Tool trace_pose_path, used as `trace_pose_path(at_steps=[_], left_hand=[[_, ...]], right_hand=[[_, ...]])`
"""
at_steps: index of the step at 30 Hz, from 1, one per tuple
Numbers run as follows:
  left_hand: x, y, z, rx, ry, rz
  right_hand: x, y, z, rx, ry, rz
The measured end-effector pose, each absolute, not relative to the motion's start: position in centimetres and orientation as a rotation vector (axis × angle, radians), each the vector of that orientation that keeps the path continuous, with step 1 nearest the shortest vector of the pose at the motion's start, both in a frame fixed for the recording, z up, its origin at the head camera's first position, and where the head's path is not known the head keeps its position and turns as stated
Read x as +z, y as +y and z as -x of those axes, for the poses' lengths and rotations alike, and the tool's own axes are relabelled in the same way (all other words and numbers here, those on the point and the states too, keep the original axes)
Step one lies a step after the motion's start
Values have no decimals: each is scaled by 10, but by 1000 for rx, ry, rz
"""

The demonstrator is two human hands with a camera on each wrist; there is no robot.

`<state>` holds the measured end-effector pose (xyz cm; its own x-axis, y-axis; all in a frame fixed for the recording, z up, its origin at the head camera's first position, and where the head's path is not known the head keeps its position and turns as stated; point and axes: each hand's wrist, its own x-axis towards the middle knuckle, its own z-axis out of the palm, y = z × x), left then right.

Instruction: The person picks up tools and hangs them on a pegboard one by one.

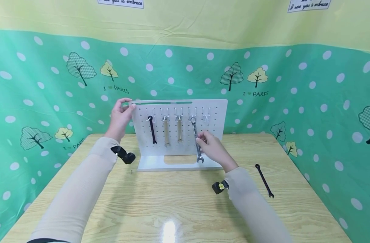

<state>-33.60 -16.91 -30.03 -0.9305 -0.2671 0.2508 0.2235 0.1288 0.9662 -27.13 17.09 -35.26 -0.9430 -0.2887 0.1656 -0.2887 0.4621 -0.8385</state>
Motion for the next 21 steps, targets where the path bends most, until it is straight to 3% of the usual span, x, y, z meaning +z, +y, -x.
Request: trace_pose_path(at_steps=[21], left_hand=[[-301,-169,338,-1855,-2058,-51]], right_hand=[[-367,164,291,1622,-2720,-444]])
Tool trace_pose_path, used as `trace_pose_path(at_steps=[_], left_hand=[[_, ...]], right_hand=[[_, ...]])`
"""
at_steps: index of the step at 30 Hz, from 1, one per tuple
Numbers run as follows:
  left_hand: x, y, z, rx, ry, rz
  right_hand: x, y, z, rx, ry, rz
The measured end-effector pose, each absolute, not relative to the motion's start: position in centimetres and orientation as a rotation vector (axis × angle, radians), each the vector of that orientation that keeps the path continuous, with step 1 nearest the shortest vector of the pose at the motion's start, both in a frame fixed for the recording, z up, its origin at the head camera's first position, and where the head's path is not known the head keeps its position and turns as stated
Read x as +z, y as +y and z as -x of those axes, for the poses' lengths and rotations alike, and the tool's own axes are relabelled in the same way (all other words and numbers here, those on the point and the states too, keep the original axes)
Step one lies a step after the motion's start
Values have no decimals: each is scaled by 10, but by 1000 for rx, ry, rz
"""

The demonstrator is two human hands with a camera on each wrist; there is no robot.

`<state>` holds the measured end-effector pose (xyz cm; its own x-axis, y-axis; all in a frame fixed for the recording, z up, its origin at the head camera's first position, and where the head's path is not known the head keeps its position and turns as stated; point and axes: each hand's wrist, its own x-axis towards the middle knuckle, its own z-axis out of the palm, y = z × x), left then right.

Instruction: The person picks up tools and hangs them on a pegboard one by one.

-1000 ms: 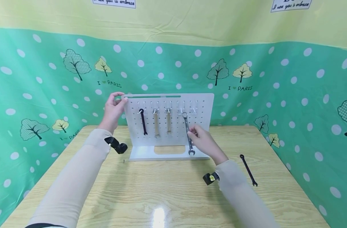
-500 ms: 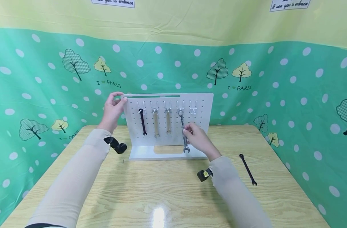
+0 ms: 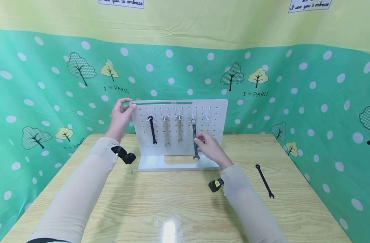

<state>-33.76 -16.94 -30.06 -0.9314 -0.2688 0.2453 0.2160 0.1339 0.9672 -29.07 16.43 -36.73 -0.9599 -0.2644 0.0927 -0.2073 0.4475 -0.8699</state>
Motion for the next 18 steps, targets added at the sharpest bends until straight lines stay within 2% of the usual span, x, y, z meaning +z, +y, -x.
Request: trace_pose_path(at_steps=[18], left_hand=[[-302,-170,340,-1856,-2054,-55]], right_hand=[[-381,165,306,-1713,2488,427]])
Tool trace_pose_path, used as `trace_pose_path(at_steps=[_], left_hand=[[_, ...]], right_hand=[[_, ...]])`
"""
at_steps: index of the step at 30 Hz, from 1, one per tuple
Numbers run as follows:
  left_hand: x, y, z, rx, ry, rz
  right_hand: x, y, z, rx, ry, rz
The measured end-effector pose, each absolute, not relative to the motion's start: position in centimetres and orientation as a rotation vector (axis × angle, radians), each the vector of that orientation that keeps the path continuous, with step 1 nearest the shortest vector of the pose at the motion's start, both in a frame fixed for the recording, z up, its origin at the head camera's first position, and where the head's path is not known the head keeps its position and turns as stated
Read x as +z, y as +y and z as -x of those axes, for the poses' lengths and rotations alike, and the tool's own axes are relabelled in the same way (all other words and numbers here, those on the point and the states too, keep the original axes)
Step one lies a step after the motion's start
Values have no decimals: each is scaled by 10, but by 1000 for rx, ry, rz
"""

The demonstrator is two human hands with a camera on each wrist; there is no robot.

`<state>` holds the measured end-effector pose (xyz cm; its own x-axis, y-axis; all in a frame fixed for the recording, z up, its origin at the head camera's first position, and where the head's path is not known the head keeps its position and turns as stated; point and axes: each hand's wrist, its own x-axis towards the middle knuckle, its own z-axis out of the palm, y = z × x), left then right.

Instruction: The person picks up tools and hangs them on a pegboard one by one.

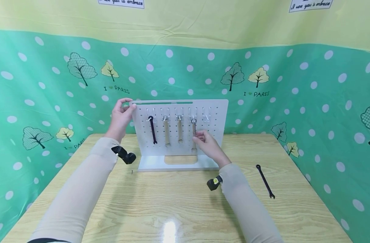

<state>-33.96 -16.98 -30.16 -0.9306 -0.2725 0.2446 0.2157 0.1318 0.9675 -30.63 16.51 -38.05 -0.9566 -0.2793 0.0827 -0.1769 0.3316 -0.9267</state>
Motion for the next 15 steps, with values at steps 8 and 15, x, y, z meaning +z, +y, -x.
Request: trace_pose_path(at_steps=[8,15], left_hand=[[-302,-170,340,-1858,-2050,-54],[-302,-170,339,-1864,-2045,-54]], right_hand=[[-384,169,307,-1703,2508,461],[-385,172,305,-1703,2506,457]])
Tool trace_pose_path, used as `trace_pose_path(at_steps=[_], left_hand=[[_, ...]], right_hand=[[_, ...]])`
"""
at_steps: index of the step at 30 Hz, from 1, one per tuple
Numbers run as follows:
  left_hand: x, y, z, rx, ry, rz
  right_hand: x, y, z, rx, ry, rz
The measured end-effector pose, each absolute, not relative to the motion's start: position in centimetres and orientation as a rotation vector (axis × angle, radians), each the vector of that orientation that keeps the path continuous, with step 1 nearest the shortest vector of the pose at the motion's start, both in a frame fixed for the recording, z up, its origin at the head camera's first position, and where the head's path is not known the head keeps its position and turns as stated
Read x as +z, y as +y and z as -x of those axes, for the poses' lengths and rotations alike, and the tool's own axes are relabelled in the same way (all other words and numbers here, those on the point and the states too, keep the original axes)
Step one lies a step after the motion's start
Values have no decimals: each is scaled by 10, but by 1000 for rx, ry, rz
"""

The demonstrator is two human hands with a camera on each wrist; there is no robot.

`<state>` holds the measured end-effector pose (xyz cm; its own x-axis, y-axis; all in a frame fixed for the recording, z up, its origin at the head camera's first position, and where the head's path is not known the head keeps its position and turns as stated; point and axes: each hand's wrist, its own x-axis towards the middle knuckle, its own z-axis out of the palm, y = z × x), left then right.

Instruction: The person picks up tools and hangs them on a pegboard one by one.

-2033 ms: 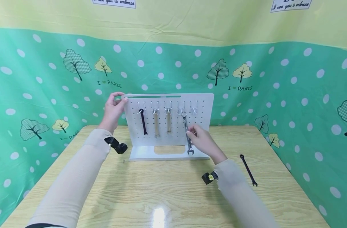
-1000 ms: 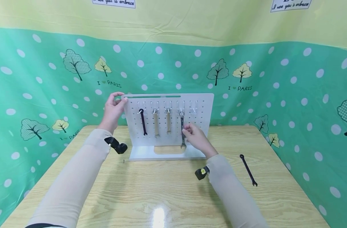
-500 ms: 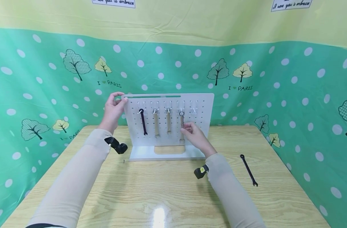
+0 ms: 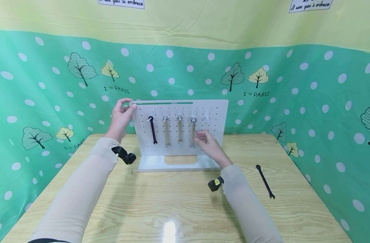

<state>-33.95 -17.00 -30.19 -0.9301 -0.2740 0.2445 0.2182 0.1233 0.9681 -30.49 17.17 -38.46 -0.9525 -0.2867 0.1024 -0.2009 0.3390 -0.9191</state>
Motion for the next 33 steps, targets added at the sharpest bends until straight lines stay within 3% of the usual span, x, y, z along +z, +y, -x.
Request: trace_pose_path(at_steps=[16,33], left_hand=[[-301,-170,336,-1873,-2052,-53],[-302,-171,338,-1857,-2053,-35]], right_hand=[[-391,187,295,-1625,2557,431],[-413,261,263,-1451,2653,343]])
